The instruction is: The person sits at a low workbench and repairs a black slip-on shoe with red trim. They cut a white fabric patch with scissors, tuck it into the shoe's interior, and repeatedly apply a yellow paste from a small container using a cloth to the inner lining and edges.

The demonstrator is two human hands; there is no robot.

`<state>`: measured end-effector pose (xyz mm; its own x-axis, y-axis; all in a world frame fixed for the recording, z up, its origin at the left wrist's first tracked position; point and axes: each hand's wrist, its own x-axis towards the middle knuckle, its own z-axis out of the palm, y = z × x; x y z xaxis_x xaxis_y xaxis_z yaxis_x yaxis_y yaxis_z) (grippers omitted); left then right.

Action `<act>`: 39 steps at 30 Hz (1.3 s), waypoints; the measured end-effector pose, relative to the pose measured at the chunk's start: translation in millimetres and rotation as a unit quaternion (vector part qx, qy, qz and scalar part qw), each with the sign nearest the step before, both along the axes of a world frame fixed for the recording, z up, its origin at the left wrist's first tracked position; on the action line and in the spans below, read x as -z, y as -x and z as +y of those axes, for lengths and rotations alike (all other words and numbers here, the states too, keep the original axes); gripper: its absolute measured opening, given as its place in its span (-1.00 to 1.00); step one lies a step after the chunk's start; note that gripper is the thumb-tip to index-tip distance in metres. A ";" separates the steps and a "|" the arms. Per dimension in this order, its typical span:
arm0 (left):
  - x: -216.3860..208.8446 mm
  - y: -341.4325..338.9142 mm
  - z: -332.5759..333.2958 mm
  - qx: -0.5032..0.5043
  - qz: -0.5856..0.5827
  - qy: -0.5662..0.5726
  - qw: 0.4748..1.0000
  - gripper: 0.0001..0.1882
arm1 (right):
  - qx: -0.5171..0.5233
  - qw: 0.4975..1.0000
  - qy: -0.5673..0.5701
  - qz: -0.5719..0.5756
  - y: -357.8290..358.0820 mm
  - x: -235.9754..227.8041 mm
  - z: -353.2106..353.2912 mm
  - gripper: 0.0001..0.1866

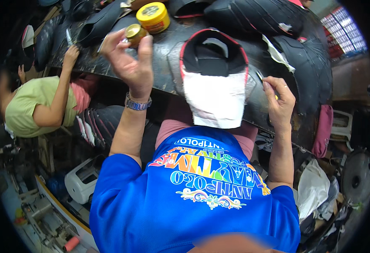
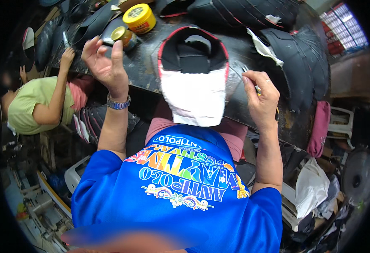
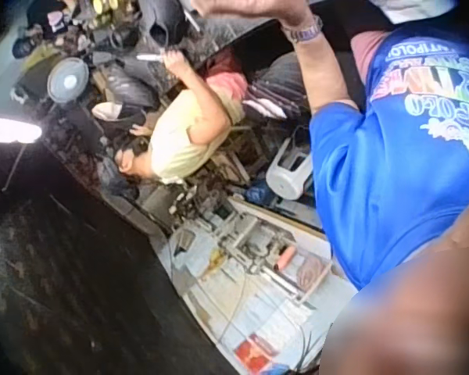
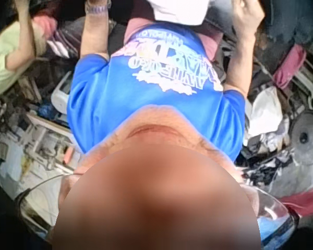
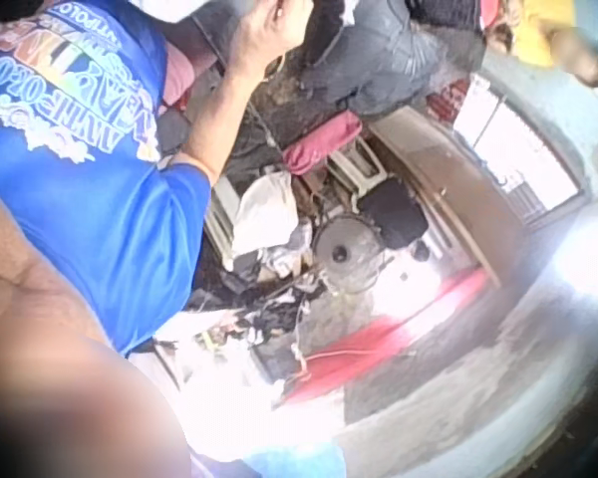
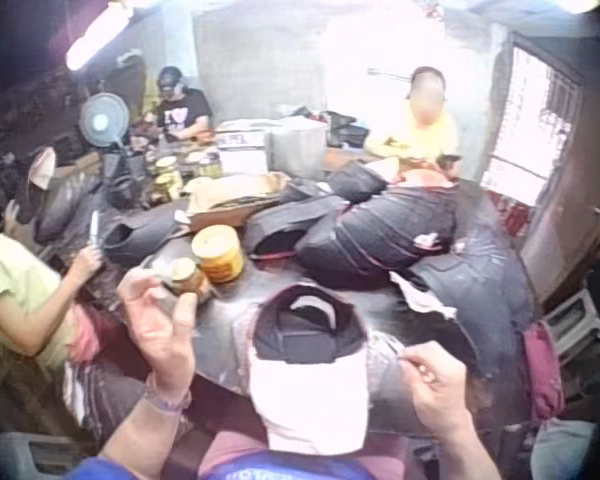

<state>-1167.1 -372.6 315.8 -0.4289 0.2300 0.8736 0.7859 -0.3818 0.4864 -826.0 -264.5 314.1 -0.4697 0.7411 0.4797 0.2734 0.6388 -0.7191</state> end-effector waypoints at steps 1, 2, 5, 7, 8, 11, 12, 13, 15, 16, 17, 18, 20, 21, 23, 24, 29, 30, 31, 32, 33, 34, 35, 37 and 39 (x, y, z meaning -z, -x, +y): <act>15.0 18.0 -10.5 -0.059 -0.037 0.028 0.997 -0.25 | -0.019 1.000 -0.002 0.009 11.9 -3.5 1.9 -0.89; 29.7 33.7 -16.1 -0.120 -0.107 0.065 0.985 -0.18 | -0.037 0.999 -0.010 0.029 22.0 -7.7 3.2 -0.89; 65.1 71.3 -16.7 -0.058 -0.253 0.263 0.929 0.10 | -0.110 0.994 -0.004 0.005 57.8 -18.8 4.0 -0.87; 76.0 86.9 -5.1 -0.052 -0.234 0.297 0.924 0.22 | -0.149 0.988 -0.037 -0.018 83.0 -26.0 7.1 -0.86; 78.2 92.0 2.2 -0.097 -0.188 0.319 0.924 0.23 | -0.164 0.984 -0.068 -0.028 98.6 -29.2 12.9 -0.86; 72.3 104.6 24.7 -0.127 -0.064 0.288 0.947 0.13 | -0.198 0.968 -0.145 -0.049 152.4 -37.9 44.3 -0.74; 69.6 107.1 29.3 -0.105 -0.103 0.318 0.937 0.10 | -0.208 0.962 -0.169 -0.044 176.4 -38.4 58.5 -0.69; 67.4 108.5 34.1 -0.079 -0.116 0.326 0.935 0.06 | -0.208 0.954 -0.208 -0.061 202.4 -37.6 73.1 -0.69; 66.2 108.1 37.6 -0.073 -0.100 0.318 0.940 -0.07 | -0.208 0.950 -0.171 -0.158 257.7 -30.9 98.8 -0.60; 66.1 107.9 38.5 -0.071 -0.103 0.301 0.945 -0.07 | -0.199 0.953 -0.180 -0.141 291.4 -23.6 104.3 -0.55; 67.1 106.7 37.1 -0.062 -0.112 0.293 0.947 -0.06 | -0.228 0.943 -0.192 -0.151 311.2 -17.8 113.2 -0.50; 68.2 105.8 36.4 -0.053 -0.126 0.287 0.948 -0.06 | -0.175 0.925 -0.237 -0.240 345.5 -12.1 113.1 -0.17; 69.7 106.1 35.3 -0.045 -0.129 0.284 0.949 -0.07 | -0.198 0.889 -0.192 -0.367 372.7 -2.8 123.0 0.22; 70.1 107.3 36.1 -0.035 -0.134 0.283 0.949 -0.07 | -0.182 0.875 -0.207 -0.397 386.3 3.4 119.7 0.27; 70.8 111.0 36.4 -0.018 -0.143 0.286 0.947 -0.06 | -0.185 0.886 -0.167 -0.390 398.7 8.8 120.6 0.28; 71.3 113.2 37.0 -0.020 -0.122 0.284 0.951 -0.06 | -0.180 0.892 -0.153 -0.386 399.3 10.0 120.2 0.27; 78.2 128.8 48.0 -0.018 -0.099 0.295 0.950 -0.07 | -0.105 0.919 -0.118 -0.361 368.7 -7.0 106.3 0.19; 80.7 132.7 53.1 -0.007 -0.086 0.290 0.953 -0.08 | -0.088 0.932 -0.129 -0.326 354.3 -15.7 99.4 0.14; 82.8 137.6 59.8 -0.008 -0.066 0.288 0.955 -0.09 | -0.064 0.931 -0.165 -0.320 340.6 -29.3 90.0 0.07; 84.3 142.9 67.1 -0.011 -0.039 0.274 0.961 -0.09 | -0.051 0.943 -0.196 -0.265 319.4 -44.1 82.3 0.01; 86.8 147.4 73.7 0.008 -0.052 0.272 0.961 -0.09 | -0.046 0.949 -0.221 -0.221 295.6 -63.2 76.3 0.00; 88.8 152.1 78.7 0.021 -0.071 0.272 0.959 -0.08 | -0.010 0.949 -0.260 -0.179 268.1 -80.1 68.8 0.01; 90.3 156.2 84.0 0.006 -0.043 0.281 0.959 -0.07 | -0.021 0.948 -0.241 -0.205 242.2 -99.2 65.9 0.01; 92.4 160.0 88.0 -0.029 0.011 0.290 0.957 -0.01 | -0.067 0.963 -0.211 -0.151 167.1 -114.3 64.9 0.00; 87.8 155.9 84.1 -0.014 -0.028 0.309 0.951 0.07 | -0.079 0.987 -0.122 -0.074 82.2 -120.6 53.9 -0.02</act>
<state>-1323.0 -288.6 228.0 -0.4845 0.6798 0.5506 0.7572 0.0108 0.6531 -908.2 -210.6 434.7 -0.6490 0.5240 0.5516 0.2476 0.8310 -0.4982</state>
